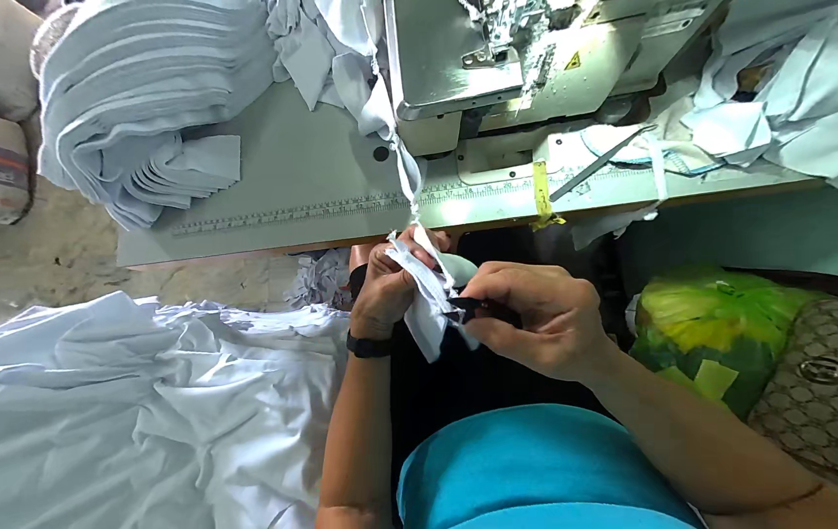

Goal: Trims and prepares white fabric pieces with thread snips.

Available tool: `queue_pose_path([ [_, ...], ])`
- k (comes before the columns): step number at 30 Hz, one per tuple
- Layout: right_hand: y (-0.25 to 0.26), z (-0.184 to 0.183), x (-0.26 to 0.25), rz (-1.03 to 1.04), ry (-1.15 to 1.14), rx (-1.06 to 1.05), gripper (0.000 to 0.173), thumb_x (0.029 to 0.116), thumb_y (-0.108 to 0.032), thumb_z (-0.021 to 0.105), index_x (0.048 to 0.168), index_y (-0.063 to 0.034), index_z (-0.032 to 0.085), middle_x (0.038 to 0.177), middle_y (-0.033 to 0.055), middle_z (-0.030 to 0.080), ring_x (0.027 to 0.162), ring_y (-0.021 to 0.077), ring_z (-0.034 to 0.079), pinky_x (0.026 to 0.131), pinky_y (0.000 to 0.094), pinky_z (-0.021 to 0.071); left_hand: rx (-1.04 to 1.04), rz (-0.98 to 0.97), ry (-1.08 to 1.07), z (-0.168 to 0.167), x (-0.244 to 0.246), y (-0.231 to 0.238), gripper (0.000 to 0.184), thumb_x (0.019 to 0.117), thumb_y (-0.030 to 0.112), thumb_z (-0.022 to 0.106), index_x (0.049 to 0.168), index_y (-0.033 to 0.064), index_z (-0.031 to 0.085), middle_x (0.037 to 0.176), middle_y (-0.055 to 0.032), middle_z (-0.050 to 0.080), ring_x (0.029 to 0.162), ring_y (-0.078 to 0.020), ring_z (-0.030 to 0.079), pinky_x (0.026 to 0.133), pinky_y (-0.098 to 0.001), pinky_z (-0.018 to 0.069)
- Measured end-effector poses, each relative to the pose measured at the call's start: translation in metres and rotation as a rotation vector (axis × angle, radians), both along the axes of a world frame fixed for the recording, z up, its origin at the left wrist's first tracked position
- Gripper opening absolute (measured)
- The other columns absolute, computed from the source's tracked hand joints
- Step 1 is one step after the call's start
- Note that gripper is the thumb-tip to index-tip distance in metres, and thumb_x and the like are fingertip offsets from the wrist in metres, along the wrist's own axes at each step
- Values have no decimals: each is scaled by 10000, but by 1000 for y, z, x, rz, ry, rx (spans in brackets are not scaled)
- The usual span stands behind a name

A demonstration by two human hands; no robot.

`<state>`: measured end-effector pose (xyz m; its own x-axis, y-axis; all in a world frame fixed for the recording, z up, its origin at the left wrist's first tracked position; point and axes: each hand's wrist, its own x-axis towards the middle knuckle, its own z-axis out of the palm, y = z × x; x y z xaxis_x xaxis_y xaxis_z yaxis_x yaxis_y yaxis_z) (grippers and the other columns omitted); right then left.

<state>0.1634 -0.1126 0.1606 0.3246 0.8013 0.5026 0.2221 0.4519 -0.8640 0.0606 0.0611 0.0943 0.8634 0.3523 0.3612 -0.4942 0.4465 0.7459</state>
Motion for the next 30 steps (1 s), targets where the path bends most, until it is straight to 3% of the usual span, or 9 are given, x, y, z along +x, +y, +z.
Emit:
queue_pose_path([
  [3,-5,0,6,-42,-10,-62,111,987,-73,611,1019,3,686,855,-9,642,699,-45,551,622,101,486,92,127,95,6,-9,-3,75,905,270,771,968,230,774,1043,105,712,954,-5,660,814,-198,564],
  [7,-11,-13,16,-91,147,-183,135,940,-88,673,1075,-84,681,856,-65,656,635,-35,579,554,127,528,57,242,151,0,-33,-9,76,890,267,785,964,276,769,1034,134,695,911,20,646,766,-177,560],
  [12,-7,-34,6,-172,-32,-158,135,884,-73,682,1000,-5,670,843,-15,613,707,-32,559,630,107,504,-38,294,167,-2,-46,-23,109,869,200,800,964,251,778,1018,103,705,866,-2,661,747,-199,577],
  [17,3,-29,0,-192,-185,-92,155,908,-97,704,994,31,681,863,35,620,760,-3,565,673,112,495,20,323,200,-3,-45,-27,130,868,194,807,987,246,788,1078,102,707,944,-16,670,809,-224,588],
  [20,7,-27,-3,-209,-205,-76,174,910,-89,719,1018,45,691,890,51,638,790,12,590,709,122,517,65,350,214,-3,-45,-28,137,874,194,803,997,252,790,1103,112,701,969,-7,663,821,-217,586],
  [25,2,-30,-4,-194,-199,-108,150,898,-77,697,998,35,692,865,37,625,737,-10,556,650,103,487,70,417,250,-4,-49,-28,133,875,200,801,982,279,796,1083,128,706,957,0,662,816,-216,585],
  [30,7,-31,-6,-251,-152,-135,172,926,-101,698,1022,42,693,877,37,637,758,-1,585,683,120,520,189,459,282,-5,-48,-31,178,861,169,818,1006,270,792,1091,129,703,959,-3,662,821,-228,591],
])
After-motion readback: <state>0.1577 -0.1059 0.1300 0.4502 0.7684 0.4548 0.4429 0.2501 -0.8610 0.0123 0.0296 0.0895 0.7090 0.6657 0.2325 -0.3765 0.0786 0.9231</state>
